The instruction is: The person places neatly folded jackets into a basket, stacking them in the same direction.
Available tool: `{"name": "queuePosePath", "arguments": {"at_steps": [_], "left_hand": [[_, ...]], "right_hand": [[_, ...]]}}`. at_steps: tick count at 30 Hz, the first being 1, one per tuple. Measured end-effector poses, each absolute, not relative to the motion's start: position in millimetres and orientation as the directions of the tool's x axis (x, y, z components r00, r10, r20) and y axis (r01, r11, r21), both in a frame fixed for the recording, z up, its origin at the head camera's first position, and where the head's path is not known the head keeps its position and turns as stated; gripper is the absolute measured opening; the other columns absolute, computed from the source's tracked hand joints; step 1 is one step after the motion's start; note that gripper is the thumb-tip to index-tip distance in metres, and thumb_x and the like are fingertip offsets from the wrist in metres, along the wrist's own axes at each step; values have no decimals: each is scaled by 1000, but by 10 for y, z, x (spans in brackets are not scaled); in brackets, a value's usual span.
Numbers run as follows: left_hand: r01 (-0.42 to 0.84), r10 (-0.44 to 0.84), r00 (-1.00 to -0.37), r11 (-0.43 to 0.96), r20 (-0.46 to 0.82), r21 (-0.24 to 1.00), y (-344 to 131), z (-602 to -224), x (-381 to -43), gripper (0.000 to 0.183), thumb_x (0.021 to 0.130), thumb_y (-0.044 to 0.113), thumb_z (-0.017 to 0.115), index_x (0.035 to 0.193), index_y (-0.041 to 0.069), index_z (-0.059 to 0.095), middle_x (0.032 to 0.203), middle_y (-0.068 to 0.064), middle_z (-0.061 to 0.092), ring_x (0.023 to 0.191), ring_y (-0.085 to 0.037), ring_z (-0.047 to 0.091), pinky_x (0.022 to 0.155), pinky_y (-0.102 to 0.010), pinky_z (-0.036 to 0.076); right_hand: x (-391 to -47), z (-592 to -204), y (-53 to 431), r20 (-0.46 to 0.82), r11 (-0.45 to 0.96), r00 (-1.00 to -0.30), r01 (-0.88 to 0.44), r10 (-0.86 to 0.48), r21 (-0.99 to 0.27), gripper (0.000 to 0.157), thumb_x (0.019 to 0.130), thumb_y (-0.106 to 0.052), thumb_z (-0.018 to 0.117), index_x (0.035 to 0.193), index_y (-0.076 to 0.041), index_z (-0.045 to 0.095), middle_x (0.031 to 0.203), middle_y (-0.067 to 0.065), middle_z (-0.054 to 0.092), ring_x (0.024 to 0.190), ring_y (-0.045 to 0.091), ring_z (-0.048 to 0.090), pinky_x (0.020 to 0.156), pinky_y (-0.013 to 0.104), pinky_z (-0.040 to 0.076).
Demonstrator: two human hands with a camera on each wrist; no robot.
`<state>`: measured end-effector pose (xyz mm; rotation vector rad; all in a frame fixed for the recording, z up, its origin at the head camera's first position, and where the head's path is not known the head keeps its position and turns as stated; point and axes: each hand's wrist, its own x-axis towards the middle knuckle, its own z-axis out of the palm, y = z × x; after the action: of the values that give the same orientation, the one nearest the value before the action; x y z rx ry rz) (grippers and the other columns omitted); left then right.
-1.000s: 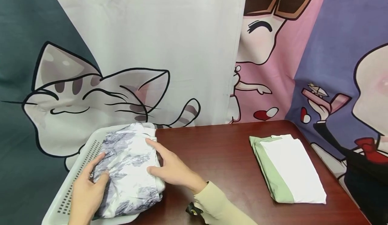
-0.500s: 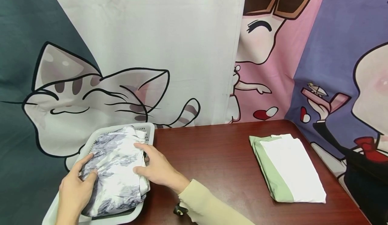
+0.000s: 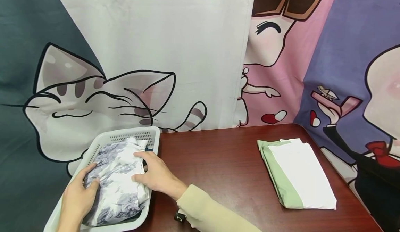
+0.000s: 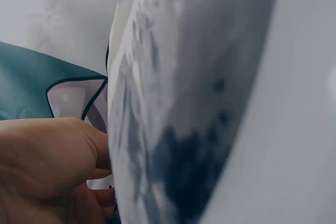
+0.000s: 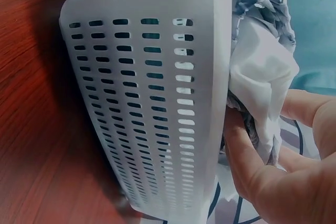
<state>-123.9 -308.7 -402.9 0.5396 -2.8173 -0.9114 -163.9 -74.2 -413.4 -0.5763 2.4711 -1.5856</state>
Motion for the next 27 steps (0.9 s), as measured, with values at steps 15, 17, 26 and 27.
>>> {"name": "queuePosePath", "arguments": {"at_steps": [15,17,26,27], "left_hand": [[-349,-291,-937,762,-192,546,-3235,-4123,-1278,73,101,14,54,165,-2,24,149,-48,36,129,-68,39,103,-76,35],[-357,-259,-933,748,-249,560,-3235,-4155,-1279,77,101,17,53,166,-4,17,151,-49,30,132,-69,35,105,-77,33],[-338,-220,-938,754,-269,562,-3203,-4226,-1281,81,105,27,56,163,-11,13,159,-48,13,144,-67,17,116,-75,19],[-321,-206,-943,774,-263,546,-3207,-4228,-1269,81,106,30,57,162,-13,15,158,-48,14,144,-67,18,116,-75,20]], "right_hand": [[-1624,-4135,-894,67,568,-875,-368,-480,-736,63,91,-26,87,148,-19,62,142,-4,59,126,6,58,97,16,45],[-1617,-4131,-894,53,592,-867,-382,-495,-710,62,91,-27,87,147,-19,62,139,-4,60,127,5,56,98,16,45],[-1572,-4038,-797,27,579,-873,-345,-486,-738,58,93,-31,83,146,-19,63,136,-6,61,119,3,59,93,17,47],[-1558,-4034,-767,35,556,-876,-336,-481,-760,57,93,-31,82,146,-19,63,136,-5,61,116,3,60,91,17,48]]}}
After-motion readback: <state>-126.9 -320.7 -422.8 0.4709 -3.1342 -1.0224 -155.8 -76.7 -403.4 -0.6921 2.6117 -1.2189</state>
